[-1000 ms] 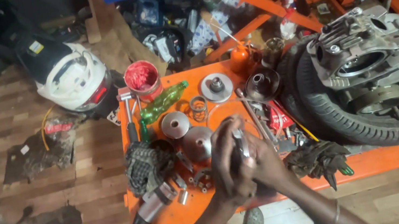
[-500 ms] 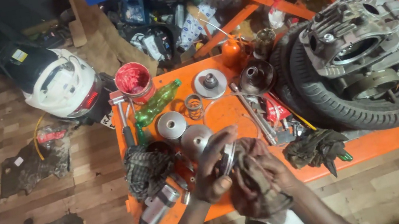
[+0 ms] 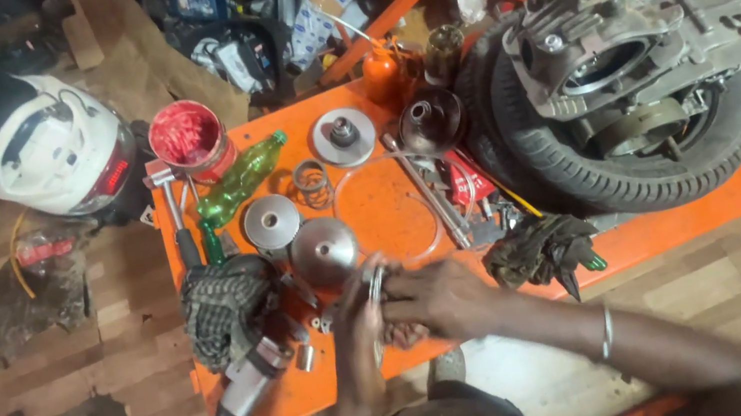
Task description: The person stands at a workbench and wipes a round metal cover plate with a rag, turning it over to clean both sides and holding it up to view the surface. They continue wiping the plate and set it back on the bench among other scooter engine parts.
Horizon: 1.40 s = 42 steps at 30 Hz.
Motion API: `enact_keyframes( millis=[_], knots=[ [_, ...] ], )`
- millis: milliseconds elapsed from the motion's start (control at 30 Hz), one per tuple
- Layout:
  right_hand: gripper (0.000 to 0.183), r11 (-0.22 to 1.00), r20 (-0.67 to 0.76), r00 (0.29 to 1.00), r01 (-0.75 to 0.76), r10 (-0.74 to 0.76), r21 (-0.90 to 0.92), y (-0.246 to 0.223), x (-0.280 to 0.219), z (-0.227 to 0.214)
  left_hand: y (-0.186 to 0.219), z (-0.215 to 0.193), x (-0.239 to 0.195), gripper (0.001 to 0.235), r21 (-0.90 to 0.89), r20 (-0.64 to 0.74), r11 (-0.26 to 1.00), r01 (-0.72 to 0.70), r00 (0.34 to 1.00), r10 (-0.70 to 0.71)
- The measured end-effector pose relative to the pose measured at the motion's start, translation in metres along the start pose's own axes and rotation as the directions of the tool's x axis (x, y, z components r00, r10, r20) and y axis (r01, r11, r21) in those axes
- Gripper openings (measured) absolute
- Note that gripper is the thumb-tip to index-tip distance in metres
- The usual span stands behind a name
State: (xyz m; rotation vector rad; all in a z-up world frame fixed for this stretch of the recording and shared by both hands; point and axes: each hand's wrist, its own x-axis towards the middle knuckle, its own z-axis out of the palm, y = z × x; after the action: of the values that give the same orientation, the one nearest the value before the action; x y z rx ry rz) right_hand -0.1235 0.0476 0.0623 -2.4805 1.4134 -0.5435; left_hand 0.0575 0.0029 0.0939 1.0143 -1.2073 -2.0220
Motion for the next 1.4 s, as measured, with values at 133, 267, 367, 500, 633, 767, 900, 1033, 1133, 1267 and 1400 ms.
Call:
enact_keyframes(
  millis=[133,267,367,500,633,767,900,1033,1133,1267,1400],
  knots=[
    [0.033,0.997,-0.084,0.995,-0.055,0.059,0.046,-0.011,0.0,-0.004,-0.09,-0.039,0.059,0.057,-0.422,0.24,0.889,0.181,0.967,-0.083],
    [0.023,0.967,-0.217,0.957,-0.148,0.193,0.208,-0.02,-0.001,-0.004,-0.056,-0.019,0.04,0.067,-0.321,0.153,0.936,0.144,0.983,-0.099],
    [0.016,0.606,-0.127,0.906,-0.161,0.404,0.779,0.004,-0.021,0.047,-0.041,-0.012,0.039,0.078,0.058,0.082,0.945,-0.322,0.945,0.317],
    [0.04,-0.298,0.308,0.757,-0.156,0.577,0.942,0.019,-0.039,0.028,-0.017,-0.014,0.053,0.097,-0.244,0.318,0.858,-0.453,0.798,0.512],
    [0.044,-0.224,0.08,0.765,0.085,0.639,0.971,-0.015,-0.022,-0.031,-0.001,-0.025,0.057,0.093,-0.565,0.279,0.785,-0.252,0.838,0.469],
    [0.041,0.251,-0.234,0.651,0.07,0.722,0.966,0.0,-0.038,-0.018,-0.005,-0.029,0.058,0.086,-0.593,0.251,0.785,-0.177,0.886,0.39],
    [0.043,0.983,-0.492,0.851,-0.154,0.184,0.103,0.005,0.001,-0.027,-0.013,-0.029,0.061,0.079,-0.606,0.21,0.794,-0.056,0.951,0.228],
    [0.06,0.924,-0.304,0.926,0.104,-0.225,-0.369,0.03,0.031,-0.023,-0.106,-0.044,0.087,0.051,-0.914,0.402,0.256,0.315,0.625,0.669],
    [0.045,0.878,-0.271,0.917,0.144,-0.291,-0.457,0.052,0.037,0.005,-0.082,-0.023,0.069,0.067,-0.61,0.165,0.79,-0.061,0.965,0.202],
    [0.036,0.96,-0.296,0.93,-0.26,0.219,-0.107,0.036,0.034,0.033,-0.016,-0.001,0.038,0.081,0.262,-0.075,0.755,-0.601,0.768,0.637],
    [0.018,0.196,0.23,0.76,-0.425,0.608,0.884,0.05,0.005,0.077,0.002,-0.021,0.033,0.083,0.41,0.2,0.622,-0.667,0.731,0.652]
  ],
)
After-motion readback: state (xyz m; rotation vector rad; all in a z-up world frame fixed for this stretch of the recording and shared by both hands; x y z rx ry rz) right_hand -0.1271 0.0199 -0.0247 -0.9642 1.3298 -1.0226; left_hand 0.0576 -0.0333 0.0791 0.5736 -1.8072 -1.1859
